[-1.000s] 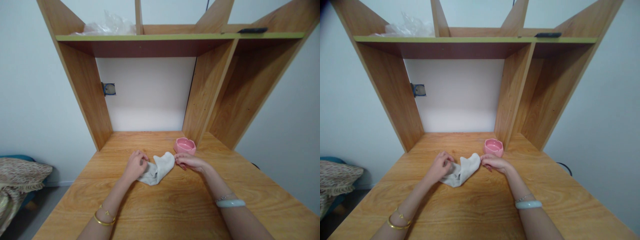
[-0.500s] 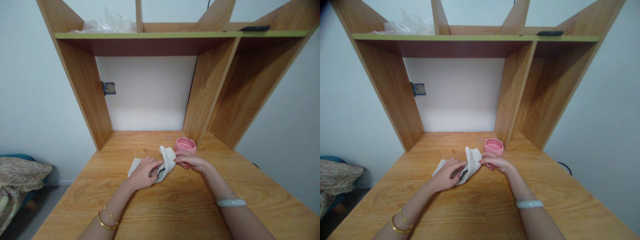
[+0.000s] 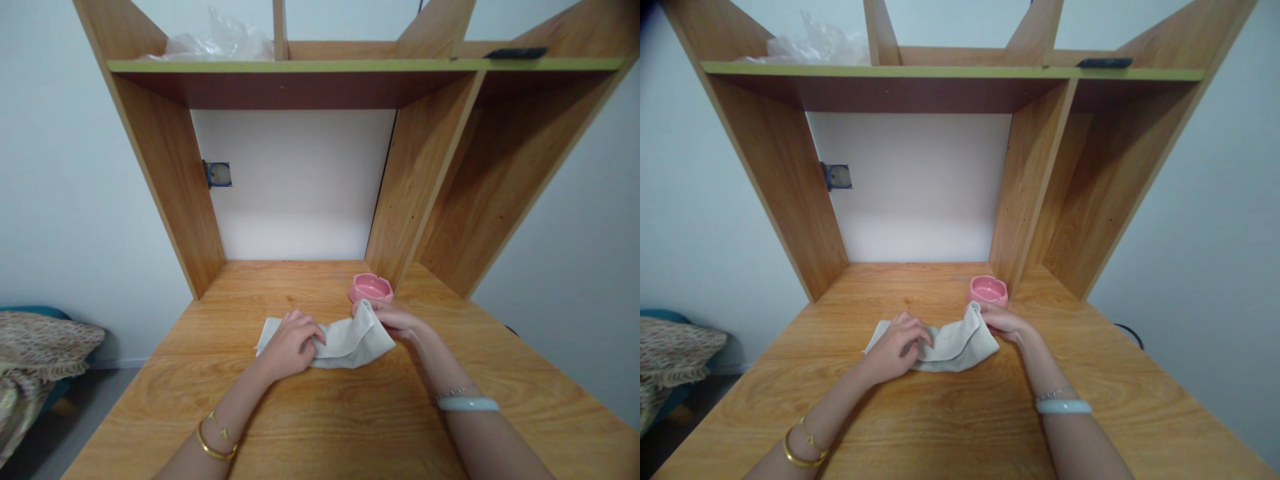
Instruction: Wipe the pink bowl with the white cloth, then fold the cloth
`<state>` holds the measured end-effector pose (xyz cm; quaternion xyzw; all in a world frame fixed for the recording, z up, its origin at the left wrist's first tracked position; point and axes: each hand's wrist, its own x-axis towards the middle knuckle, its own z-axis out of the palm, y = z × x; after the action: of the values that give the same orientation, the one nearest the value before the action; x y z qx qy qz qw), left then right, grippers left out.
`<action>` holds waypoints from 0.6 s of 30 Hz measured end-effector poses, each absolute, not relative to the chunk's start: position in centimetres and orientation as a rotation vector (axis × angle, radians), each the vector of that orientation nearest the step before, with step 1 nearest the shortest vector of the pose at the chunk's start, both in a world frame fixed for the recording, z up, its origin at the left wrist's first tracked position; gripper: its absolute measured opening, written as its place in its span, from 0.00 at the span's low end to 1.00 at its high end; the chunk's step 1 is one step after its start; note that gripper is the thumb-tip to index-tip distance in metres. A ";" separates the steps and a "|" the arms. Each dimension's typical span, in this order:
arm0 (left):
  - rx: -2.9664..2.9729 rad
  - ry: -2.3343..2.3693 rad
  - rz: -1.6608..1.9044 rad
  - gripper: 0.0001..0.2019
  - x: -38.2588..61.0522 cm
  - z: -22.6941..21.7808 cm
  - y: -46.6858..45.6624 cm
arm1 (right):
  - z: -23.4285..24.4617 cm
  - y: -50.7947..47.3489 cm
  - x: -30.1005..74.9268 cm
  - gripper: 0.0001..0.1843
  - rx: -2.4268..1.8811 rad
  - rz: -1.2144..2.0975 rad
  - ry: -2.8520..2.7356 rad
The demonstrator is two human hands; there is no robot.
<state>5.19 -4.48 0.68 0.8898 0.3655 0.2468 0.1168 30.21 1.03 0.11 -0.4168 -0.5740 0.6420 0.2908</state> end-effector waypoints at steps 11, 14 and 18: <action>2.612 1.021 0.634 0.20 5.6 -0.1 -4.4 | 0.4 0.9 30.1 0.13 -1.139 1.701 -1.517; 2.645 1.023 0.592 0.20 5.3 -0.1 -4.3 | 0.5 0.8 29.9 0.13 -1.089 1.684 -1.476; 2.592 1.301 0.710 0.16 4.0 0.4 -3.5 | 0.6 1.0 29.9 0.14 -1.091 1.575 -1.423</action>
<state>4.01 -3.50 0.42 0.8654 0.4344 0.2372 0.0777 29.92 1.00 0.58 -0.4249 -0.5543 0.6134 0.3687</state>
